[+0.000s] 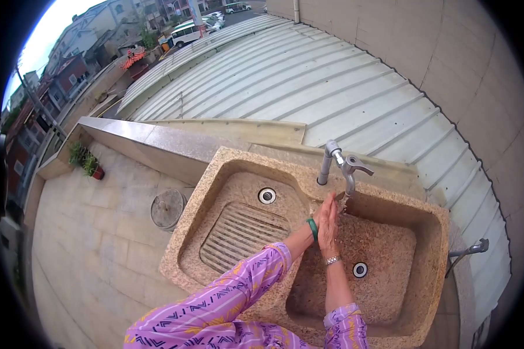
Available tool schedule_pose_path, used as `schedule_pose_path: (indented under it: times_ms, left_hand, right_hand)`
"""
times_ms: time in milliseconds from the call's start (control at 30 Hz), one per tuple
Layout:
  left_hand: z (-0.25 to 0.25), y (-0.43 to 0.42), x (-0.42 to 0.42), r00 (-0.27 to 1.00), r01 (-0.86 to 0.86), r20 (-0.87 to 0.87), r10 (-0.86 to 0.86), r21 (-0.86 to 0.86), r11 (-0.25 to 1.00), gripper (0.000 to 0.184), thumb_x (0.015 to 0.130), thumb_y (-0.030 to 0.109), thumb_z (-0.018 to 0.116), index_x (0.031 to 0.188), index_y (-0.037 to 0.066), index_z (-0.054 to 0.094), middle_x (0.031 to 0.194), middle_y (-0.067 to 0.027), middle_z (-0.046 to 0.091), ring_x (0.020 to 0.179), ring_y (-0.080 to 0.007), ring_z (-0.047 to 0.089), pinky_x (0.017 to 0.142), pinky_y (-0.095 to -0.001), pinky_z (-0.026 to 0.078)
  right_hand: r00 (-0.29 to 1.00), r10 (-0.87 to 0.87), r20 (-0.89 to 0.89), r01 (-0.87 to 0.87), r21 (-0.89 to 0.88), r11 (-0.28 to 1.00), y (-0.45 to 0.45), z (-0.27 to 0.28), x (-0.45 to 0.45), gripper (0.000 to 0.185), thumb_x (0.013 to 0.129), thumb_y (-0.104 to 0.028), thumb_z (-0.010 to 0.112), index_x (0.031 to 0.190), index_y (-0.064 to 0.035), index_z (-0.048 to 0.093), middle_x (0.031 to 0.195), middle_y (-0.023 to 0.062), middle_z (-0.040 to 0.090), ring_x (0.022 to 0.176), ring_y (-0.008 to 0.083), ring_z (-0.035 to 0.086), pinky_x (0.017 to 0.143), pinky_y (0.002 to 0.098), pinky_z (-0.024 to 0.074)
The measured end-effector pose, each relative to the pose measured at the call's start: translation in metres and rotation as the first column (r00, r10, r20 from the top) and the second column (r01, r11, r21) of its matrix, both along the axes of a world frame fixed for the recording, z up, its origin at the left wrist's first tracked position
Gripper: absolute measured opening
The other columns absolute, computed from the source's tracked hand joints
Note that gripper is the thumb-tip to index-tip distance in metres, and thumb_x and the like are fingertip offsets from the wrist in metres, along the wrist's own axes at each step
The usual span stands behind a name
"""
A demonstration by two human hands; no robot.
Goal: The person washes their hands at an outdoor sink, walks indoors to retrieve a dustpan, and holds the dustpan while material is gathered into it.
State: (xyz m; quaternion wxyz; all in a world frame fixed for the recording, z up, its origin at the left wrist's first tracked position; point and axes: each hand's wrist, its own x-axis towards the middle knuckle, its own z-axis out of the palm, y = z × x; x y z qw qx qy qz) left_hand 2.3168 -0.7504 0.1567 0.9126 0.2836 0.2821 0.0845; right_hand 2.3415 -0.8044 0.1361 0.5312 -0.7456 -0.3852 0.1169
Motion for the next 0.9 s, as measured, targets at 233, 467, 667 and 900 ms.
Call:
schedule_pose_path:
  times_ms: [233, 467, 667, 900]
  left_hand:
    - [-0.045, 0.000, 0.012, 0.930, 0.024, 0.356, 0.094, -0.311, 0.950, 0.058, 0.081, 0.046, 0.037, 0.126, 0.013, 0.021, 0.124, -0.0014, 0.032, 0.112, -0.0161, 0.030, 0.093, -0.0311, 0.024]
    - [-0.007, -0.006, -0.008, 0.973, 0.016, 0.230, 0.024, -0.168, 0.986, 0.060, 0.081, 0.052, 0.030, 0.126, 0.012, 0.024, 0.125, 0.0006, 0.030, 0.112, -0.0164, 0.029, 0.093, -0.0310, 0.024]
    - [0.019, -0.022, -0.019, 0.975, -0.014, 0.223, 0.020, -0.027, 1.000, 0.058, 0.082, 0.050, 0.026, 0.126, 0.012, 0.022, 0.130, 0.0008, 0.024, 0.117, -0.0161, 0.023, 0.096, -0.0302, 0.019]
    - [0.008, -0.017, -0.014, 0.947, -0.091, 0.315, 0.059, 0.088, 0.992, 0.047, 0.085, 0.036, 0.032, 0.124, 0.011, 0.026, 0.126, 0.0007, 0.029, 0.116, -0.0132, 0.026, 0.096, -0.0276, 0.019]
  right_hand:
    - [0.998, 0.012, -0.062, -0.012, -0.008, 1.000, 0.000, -0.001, 0.020, 0.046, 0.083, -0.037, 0.035, 0.112, -0.0015, 0.041, 0.112, 0.0110, 0.042, 0.104, 0.0209, 0.039, 0.088, 0.0296, 0.0280]
    - [0.960, -0.003, -0.281, 0.014, 0.039, 0.999, 0.004, 0.006, 0.030, 0.046, 0.084, -0.035, 0.034, 0.114, -0.0003, 0.038, 0.117, 0.0116, 0.038, 0.108, 0.0211, 0.035, 0.091, 0.0289, 0.0249]
    - [0.978, -0.036, -0.206, 0.031, -0.030, 0.999, 0.006, -0.015, 0.052, 0.046, 0.084, -0.032, 0.033, 0.116, 0.0007, 0.035, 0.121, 0.0122, 0.035, 0.111, 0.0213, 0.032, 0.093, 0.0284, 0.0222]
    - [0.979, -0.113, 0.170, 0.116, -0.007, 0.993, 0.004, -0.034, 0.043, 0.045, 0.084, -0.031, 0.033, 0.116, 0.0020, 0.035, 0.122, 0.0131, 0.034, 0.113, 0.0223, 0.031, 0.094, 0.0295, 0.0217]
